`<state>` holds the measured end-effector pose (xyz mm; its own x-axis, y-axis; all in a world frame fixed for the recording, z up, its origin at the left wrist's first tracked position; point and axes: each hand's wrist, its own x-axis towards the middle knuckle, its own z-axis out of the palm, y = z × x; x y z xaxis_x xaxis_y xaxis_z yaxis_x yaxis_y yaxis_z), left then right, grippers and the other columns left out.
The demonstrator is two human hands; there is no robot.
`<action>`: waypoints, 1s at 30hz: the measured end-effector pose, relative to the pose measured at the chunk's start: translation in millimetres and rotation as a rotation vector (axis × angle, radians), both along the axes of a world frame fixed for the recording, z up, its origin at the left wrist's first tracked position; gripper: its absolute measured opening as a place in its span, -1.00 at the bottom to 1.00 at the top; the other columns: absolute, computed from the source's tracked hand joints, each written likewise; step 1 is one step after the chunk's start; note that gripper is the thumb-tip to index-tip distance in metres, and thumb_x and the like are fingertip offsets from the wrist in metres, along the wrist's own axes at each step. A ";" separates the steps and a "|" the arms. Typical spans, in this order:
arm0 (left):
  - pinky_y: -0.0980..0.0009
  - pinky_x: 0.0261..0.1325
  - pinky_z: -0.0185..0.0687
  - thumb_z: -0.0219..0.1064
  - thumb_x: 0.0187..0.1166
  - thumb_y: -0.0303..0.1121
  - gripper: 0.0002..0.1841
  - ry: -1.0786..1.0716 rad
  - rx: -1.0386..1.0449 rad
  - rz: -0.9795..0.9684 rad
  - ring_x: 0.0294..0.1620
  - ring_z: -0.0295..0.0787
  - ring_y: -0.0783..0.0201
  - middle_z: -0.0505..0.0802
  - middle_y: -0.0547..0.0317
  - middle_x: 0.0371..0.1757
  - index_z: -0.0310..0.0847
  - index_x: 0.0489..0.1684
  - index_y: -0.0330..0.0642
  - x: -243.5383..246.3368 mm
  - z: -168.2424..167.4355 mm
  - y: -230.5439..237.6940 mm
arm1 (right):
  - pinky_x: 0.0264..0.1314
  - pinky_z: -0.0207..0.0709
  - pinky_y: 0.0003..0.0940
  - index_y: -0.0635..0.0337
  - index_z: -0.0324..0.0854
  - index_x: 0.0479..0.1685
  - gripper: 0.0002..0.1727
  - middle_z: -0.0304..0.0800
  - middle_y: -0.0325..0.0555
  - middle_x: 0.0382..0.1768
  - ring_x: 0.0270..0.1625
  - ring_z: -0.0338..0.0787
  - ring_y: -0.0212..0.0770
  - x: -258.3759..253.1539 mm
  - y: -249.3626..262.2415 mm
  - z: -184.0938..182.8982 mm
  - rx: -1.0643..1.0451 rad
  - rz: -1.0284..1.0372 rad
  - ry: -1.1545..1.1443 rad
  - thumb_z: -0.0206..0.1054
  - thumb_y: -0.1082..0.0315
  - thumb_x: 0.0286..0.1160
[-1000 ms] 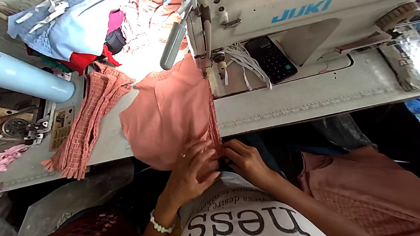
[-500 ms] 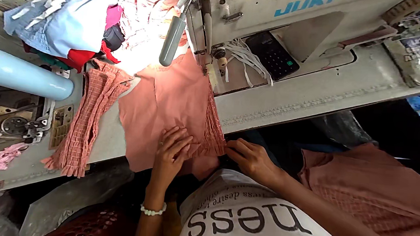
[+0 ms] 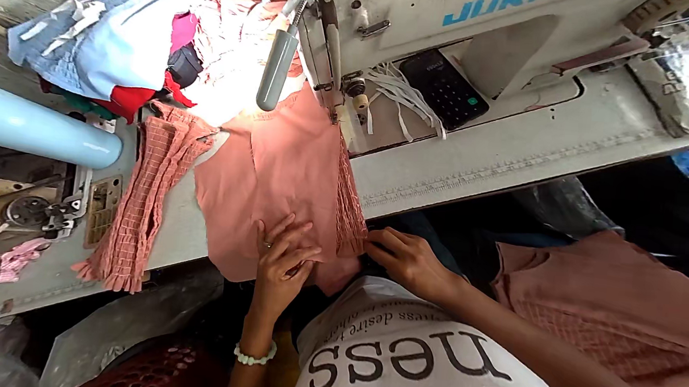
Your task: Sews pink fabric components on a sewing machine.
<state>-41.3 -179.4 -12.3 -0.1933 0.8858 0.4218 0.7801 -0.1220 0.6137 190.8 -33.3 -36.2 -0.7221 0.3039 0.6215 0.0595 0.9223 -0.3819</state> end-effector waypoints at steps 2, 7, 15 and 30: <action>-0.21 0.86 -0.29 0.43 0.57 -0.15 -0.84 -0.105 0.012 0.017 0.65 0.51 0.16 0.90 0.20 0.24 0.93 -0.21 0.09 -0.2 1.4 -0.7 | -0.28 0.68 -0.37 0.23 0.75 -0.21 -0.84 0.83 0.06 -0.16 -0.22 0.82 -0.08 -0.6 -0.6 -1.1 -0.005 0.000 0.006 0.23 0.54 0.60; 0.14 0.70 0.38 0.40 0.58 -0.26 -0.85 -0.201 0.173 0.175 0.38 0.73 0.27 0.93 0.25 0.04 0.87 -0.20 -0.07 9.9 18.6 4.2 | -0.27 0.67 -0.39 0.22 0.75 -0.19 -0.84 0.83 0.06 -0.15 -0.23 0.81 -0.10 -0.6 -2.1 -1.8 -0.001 0.000 0.029 0.23 0.53 0.59; -0.01 0.67 0.20 0.44 0.57 -0.34 -0.92 0.243 0.213 0.052 0.15 0.75 0.24 0.88 0.26 -0.14 0.87 -0.19 0.09 57.7 -13.7 24.4 | -0.28 0.62 -0.46 0.21 0.71 -0.21 -0.86 0.77 0.08 -0.13 -0.27 0.73 -0.14 -1.0 -4.9 1.4 0.004 -0.004 0.109 0.24 0.53 0.60; 0.05 0.62 0.09 0.47 0.55 -0.31 -0.95 0.314 0.315 0.088 0.07 0.66 0.26 0.80 0.27 -0.21 0.83 -0.16 0.07 67.5 -19.4 31.0 | -0.31 0.57 -0.41 0.22 0.70 -0.25 -0.84 0.82 0.07 -0.03 -0.29 0.69 -0.13 1.4 -0.5 3.9 0.058 0.063 0.153 0.23 0.54 0.63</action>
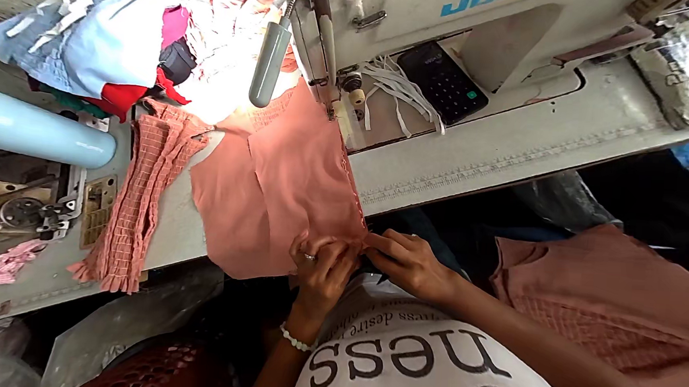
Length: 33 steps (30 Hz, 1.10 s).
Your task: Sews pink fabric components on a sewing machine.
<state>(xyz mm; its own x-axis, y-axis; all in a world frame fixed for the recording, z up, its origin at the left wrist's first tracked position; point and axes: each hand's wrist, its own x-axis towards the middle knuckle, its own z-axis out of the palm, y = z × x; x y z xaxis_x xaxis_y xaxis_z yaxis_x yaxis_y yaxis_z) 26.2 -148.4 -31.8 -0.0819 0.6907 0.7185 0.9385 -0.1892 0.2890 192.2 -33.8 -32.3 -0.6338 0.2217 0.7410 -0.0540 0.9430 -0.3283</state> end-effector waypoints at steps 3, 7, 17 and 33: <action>0.00 0.66 0.04 0.45 0.55 -0.23 -0.89 0.029 -0.023 -0.015 0.18 0.67 0.24 0.84 0.27 -0.10 0.85 -0.12 0.08 -0.5 -1.1 -0.4 | -0.29 0.58 -0.39 0.23 0.70 -0.25 -0.83 0.84 0.06 -0.07 -0.27 0.72 -0.11 0.8 0.6 0.1 0.009 0.008 -0.022 0.20 0.56 0.63; -0.02 0.67 0.06 0.43 0.57 -0.21 -0.87 0.062 -0.060 -0.017 0.25 0.69 0.21 0.88 0.25 -0.01 0.83 -0.08 0.07 -1.8 -1.8 1.3 | -0.22 0.63 -0.42 0.24 0.65 -0.18 -0.86 0.81 0.10 -0.09 -0.23 0.75 -0.11 -1.1 1.0 -0.5 -0.021 0.009 -0.026 0.19 0.55 0.65; -0.03 0.61 0.30 0.42 0.57 -0.28 -0.86 -0.038 -0.149 -0.078 0.17 0.80 0.14 0.93 0.14 -0.06 0.87 -0.13 -0.09 -9.1 7.0 4.8 | -0.23 0.65 -0.41 0.26 0.74 -0.07 -0.83 0.79 0.07 -0.21 -0.23 0.77 -0.10 -1.6 -3.1 -0.6 -0.099 -0.074 -0.066 0.21 0.55 0.63; -0.02 0.36 0.57 0.27 0.62 -0.48 -0.75 0.102 -0.545 -0.284 0.28 0.79 0.01 0.91 0.07 0.15 0.91 0.02 -0.15 -89.1 82.8 88.3 | -0.35 0.64 -0.37 0.32 0.72 -0.22 -0.82 0.78 0.05 -0.26 -0.31 0.76 -0.09 -6.4 -13.3 -4.2 -0.054 -0.059 -0.106 0.18 0.59 0.59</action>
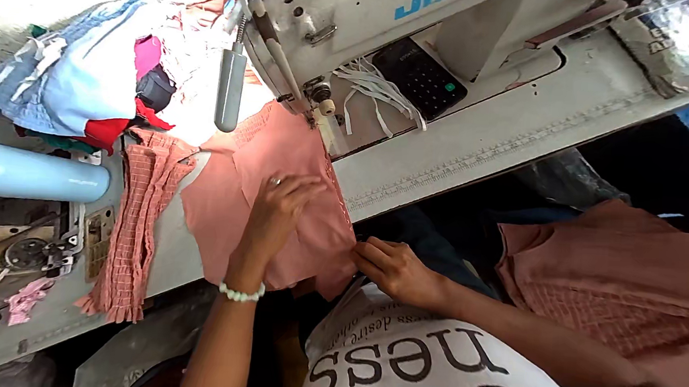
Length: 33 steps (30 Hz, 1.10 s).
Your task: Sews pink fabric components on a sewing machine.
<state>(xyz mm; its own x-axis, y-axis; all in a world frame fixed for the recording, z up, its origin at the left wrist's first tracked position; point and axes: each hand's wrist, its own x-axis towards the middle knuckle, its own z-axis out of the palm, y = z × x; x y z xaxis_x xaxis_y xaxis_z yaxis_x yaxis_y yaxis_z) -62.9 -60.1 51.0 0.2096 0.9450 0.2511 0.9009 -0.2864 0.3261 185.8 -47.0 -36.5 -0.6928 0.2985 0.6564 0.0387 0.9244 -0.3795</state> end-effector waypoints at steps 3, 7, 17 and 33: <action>0.01 0.34 0.57 0.41 0.53 -0.49 -0.82 0.044 -0.216 -0.260 0.28 0.73 -0.02 0.88 0.07 0.12 0.89 -0.04 -0.16 -6.1 9.8 49.4 | -0.35 0.65 -0.37 0.33 0.73 -0.23 -0.82 0.78 0.04 -0.26 -0.31 0.76 -0.09 -0.2 -0.1 1.7 0.004 0.006 0.000 0.18 0.59 0.58; -0.09 0.21 0.55 0.58 0.35 -0.45 -0.92 0.160 -0.455 -0.453 0.14 0.73 -0.06 0.84 0.04 -0.10 0.88 -0.27 -0.15 -4.1 18.6 91.1 | -0.36 0.63 -0.38 0.33 0.72 -0.23 -0.82 0.77 0.02 -0.27 -0.31 0.75 -0.11 2.3 -0.5 4.4 0.014 0.010 -0.018 0.18 0.60 0.58; -0.18 0.26 0.50 0.62 0.29 -0.47 -0.85 0.395 -0.587 -0.584 0.12 0.75 -0.13 0.85 -0.03 -0.09 0.85 -0.24 -0.20 -1.7 31.9 131.7 | -0.42 0.57 -0.39 0.32 0.69 -0.28 -0.81 0.72 0.00 -0.30 -0.34 0.70 -0.13 2.9 2.9 13.2 0.036 0.050 -0.027 0.16 0.60 0.59; -0.06 0.16 0.53 0.58 0.45 -0.23 -0.74 0.716 -1.093 -0.453 -0.01 0.75 -0.05 0.84 -0.08 -0.16 0.83 -0.22 -0.29 31.6 51.9 178.0 | -0.45 0.56 -0.40 0.30 0.66 -0.32 -0.80 0.68 -0.02 -0.33 -0.35 0.70 -0.14 0.2 4.4 18.5 0.029 0.074 -0.048 0.15 0.58 0.61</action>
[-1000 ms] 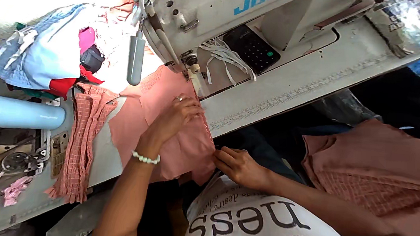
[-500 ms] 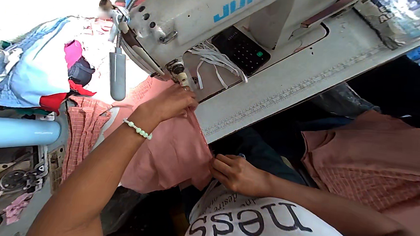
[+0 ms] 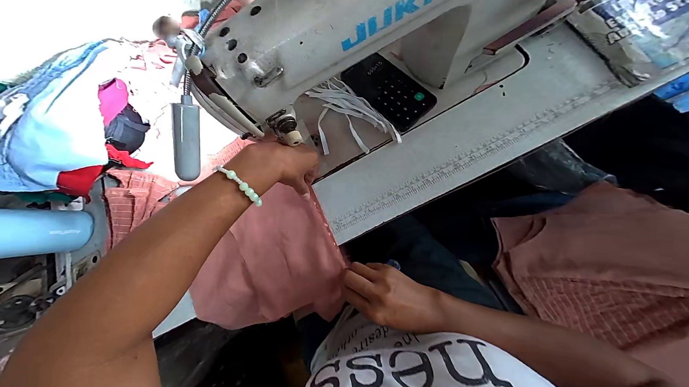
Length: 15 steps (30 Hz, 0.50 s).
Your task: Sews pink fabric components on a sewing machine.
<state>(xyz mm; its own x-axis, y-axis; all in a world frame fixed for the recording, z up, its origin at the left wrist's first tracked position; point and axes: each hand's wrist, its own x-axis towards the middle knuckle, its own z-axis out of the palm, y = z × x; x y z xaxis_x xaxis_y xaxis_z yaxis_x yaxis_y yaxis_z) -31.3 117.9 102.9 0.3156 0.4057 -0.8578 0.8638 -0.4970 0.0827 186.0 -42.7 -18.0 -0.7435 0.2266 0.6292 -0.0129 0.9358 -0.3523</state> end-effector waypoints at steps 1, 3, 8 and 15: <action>-0.05 0.14 0.54 0.56 0.47 -0.28 -0.77 -0.022 -0.018 0.033 -0.05 0.76 -0.03 0.84 -0.08 -0.17 0.83 -0.22 -0.32 -1.2 1.5 1.4 | -0.45 0.55 -0.40 0.30 0.66 -0.32 -0.80 0.68 -0.02 -0.34 -0.35 0.70 -0.14 -0.2 -0.1 0.2 -0.002 0.001 0.001 0.15 0.58 0.61; -0.05 0.17 0.55 0.52 0.50 -0.39 -0.83 -0.099 -0.016 0.054 -0.05 0.78 -0.03 0.86 -0.11 -0.14 0.83 -0.20 -0.36 -6.2 0.4 1.2 | -0.47 0.53 -0.41 0.30 0.66 -0.32 -0.80 0.67 -0.03 -0.34 -0.36 0.69 -0.15 -1.0 -0.4 0.5 -0.002 0.006 0.000 0.14 0.58 0.61; 0.07 0.10 0.63 0.47 0.47 -0.54 -0.95 -0.450 0.110 0.086 -0.11 0.77 0.08 0.83 -0.03 -0.18 0.84 -0.33 -0.32 -32.7 -15.3 -11.4 | -0.46 0.55 -0.41 0.30 0.66 -0.32 -0.80 0.67 -0.03 -0.34 -0.36 0.70 -0.14 -1.1 -1.3 1.2 0.002 0.008 -0.001 0.14 0.59 0.60; -0.24 0.31 0.55 0.60 0.37 -0.42 -0.73 -0.523 0.869 0.379 0.30 0.65 -0.32 0.74 -0.29 0.18 0.79 -0.03 -0.33 -29.5 -43.0 -89.4 | -0.43 0.55 -0.40 0.29 0.66 -0.33 -0.79 0.69 -0.02 -0.34 -0.35 0.69 -0.15 1.0 -2.2 4.4 0.011 0.001 0.004 0.14 0.59 0.61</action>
